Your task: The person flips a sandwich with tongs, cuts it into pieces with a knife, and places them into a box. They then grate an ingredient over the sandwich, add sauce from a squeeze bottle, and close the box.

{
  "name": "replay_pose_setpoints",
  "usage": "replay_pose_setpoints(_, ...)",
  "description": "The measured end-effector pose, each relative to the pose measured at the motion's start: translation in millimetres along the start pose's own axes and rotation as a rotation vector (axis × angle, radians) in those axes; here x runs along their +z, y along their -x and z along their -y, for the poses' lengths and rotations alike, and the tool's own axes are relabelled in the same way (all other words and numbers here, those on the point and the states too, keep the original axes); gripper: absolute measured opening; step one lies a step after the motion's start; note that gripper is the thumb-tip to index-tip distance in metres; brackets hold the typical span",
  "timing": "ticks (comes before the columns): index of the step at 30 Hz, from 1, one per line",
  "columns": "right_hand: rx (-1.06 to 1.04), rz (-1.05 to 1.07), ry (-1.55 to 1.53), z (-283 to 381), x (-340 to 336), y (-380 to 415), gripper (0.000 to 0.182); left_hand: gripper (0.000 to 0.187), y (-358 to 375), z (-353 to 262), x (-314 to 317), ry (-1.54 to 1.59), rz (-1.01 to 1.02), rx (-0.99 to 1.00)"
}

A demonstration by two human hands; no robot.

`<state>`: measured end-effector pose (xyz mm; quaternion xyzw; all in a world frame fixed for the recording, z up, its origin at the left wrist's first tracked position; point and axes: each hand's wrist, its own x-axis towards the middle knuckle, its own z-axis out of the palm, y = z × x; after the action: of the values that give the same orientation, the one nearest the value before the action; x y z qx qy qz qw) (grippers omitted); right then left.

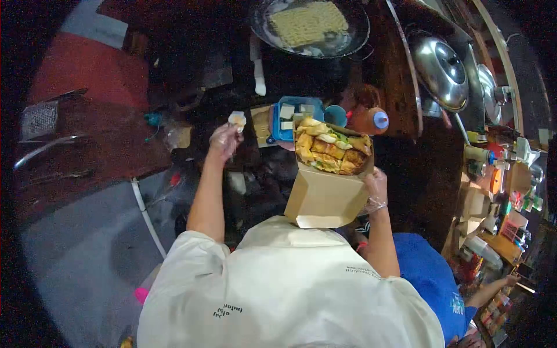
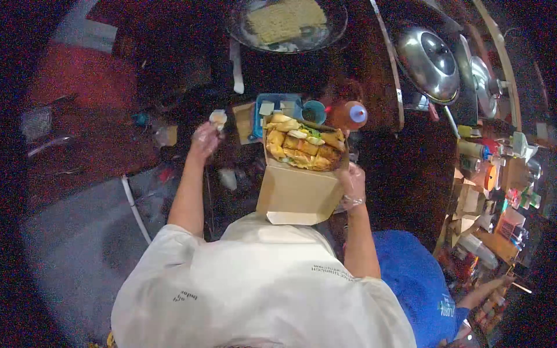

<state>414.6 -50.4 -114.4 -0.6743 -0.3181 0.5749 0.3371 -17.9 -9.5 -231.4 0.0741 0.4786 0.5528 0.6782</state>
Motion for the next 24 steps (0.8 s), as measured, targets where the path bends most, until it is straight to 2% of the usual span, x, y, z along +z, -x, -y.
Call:
replay_pose_setpoints(2,0.009,0.054,-0.073,1.0,-1.8,0.4,0.011,0.021,7.4,-8.9,-18.6,0.042,0.0,-0.052)
replay_pose_setpoints(6,0.044,0.072,-0.214,11.9,4.0,8.0,0.012,0.017,-8.4,-7.3,-67.0,-0.127,-0.16,-0.163)
replay_pose_setpoints(8,-0.072,0.081,0.014,9.8,-3.3,3.9,0.014,0.011,-11.7,-9.6,-72.1,-0.313,-0.31,-0.113)
replay_pose_setpoints(10,-0.022,0.066,0.004,7.2,-3.3,2.1,0.015,0.007,-25.5,-7.4,-78.4,-0.443,-0.365,-0.089)
replay_pose_setpoints(12,0.023,0.053,-0.005,-0.6,-5.5,-2.8,0.016,0.008,-52.2,7.5,-102.2,-1.01,-0.551,0.271)
replay_pose_setpoints(14,-0.051,0.053,0.133,-12.7,-11.1,-10.3,0.016,0.013,-57.0,8.1,-89.1,-0.911,-0.591,0.294)
replay_pose_setpoints(15,-0.049,0.051,0.132,-15.4,-10.5,-10.2,0.016,0.014,-54.4,9.4,-67.8,-0.977,-0.663,0.398)
replay_pose_setpoints(17,0.039,0.042,-0.082,-13.6,-3.4,-5.7,0.017,0.016,-49.6,9.2,-46.9,-1.219,-0.768,0.545)
replay_pose_setpoints(18,0.041,0.039,-0.083,-11.8,-2.0,-4.3,0.017,0.016,-47.4,12.9,-39.5,-1.221,-0.764,0.543)
replay_pose_setpoints(20,-0.024,0.063,-0.105,-9.6,0.2,-1.9,0.019,0.016,-21.2,4.5,19.4,-1.501,-0.52,0.497)
replay_pose_setpoints(22,-0.014,0.06,-0.076,-12.5,-2.2,-1.9,0.02,0.014,-57.2,53.2,-35.2,-1.237,-0.37,0.703)
replay_pose_setpoints(23,-0.01,0.062,-0.042,-13.8,-3.4,-2.1,0.021,0.014,-36.8,48.4,2.9,-1.649,-0.448,0.694)
replay_pose_setpoints(24,-0.01,0.06,-0.046,-13.1,-3.7,-1.1,0.021,0.017,-7.3,38.0,32.7,-1.415,-0.334,0.507)
